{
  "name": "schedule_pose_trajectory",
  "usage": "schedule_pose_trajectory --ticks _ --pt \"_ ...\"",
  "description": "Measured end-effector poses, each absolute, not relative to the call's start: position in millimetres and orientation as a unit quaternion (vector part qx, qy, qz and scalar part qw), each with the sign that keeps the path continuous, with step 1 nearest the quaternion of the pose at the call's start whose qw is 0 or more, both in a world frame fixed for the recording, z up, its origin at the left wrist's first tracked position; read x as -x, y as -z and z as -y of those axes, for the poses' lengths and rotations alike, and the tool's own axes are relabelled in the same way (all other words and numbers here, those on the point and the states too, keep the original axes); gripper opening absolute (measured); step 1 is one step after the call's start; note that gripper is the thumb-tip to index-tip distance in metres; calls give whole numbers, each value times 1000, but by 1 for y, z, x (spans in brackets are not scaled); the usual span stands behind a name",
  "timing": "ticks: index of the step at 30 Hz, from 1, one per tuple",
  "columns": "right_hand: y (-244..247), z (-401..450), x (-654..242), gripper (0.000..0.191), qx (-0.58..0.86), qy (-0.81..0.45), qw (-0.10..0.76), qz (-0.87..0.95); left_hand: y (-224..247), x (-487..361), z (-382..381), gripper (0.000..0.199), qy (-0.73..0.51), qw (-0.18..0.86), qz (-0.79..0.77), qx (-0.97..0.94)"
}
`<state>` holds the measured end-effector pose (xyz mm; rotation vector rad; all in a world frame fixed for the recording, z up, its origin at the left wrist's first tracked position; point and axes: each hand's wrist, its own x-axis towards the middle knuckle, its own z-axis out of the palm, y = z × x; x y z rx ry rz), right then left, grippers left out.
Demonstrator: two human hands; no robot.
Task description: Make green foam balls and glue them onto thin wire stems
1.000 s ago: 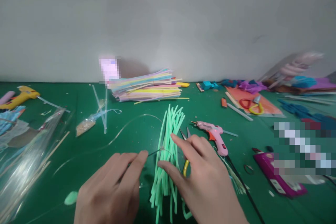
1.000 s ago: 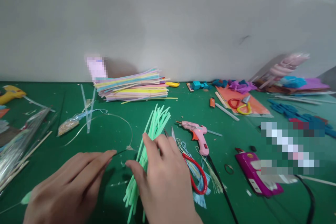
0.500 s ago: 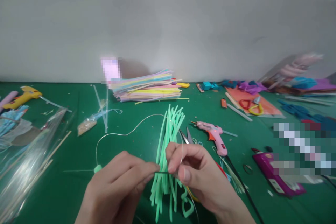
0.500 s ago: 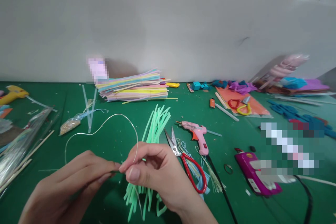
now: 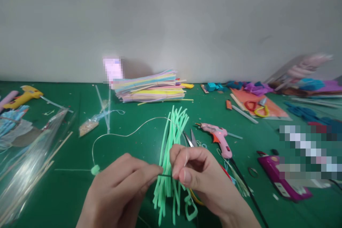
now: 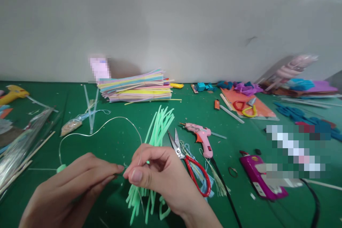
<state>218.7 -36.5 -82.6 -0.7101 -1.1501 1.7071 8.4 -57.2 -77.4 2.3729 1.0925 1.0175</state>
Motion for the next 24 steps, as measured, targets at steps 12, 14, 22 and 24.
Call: schedule_pose_trajectory --ticks 12,14,22,24 --pt "77 47 -225 5 432 -526 486 548 85 -2 61 42 -339 -15 -390 -856" --pt "76 47 -223 3 442 -505 491 555 87 -2 62 42 -337 -27 -387 -858" --pt "74 49 -217 6 507 -374 463 624 92 -4 63 45 -323 -71 -392 -858" --pt "74 50 -214 10 506 -347 460 642 93 -4 62 44 -322 -76 -396 -857"
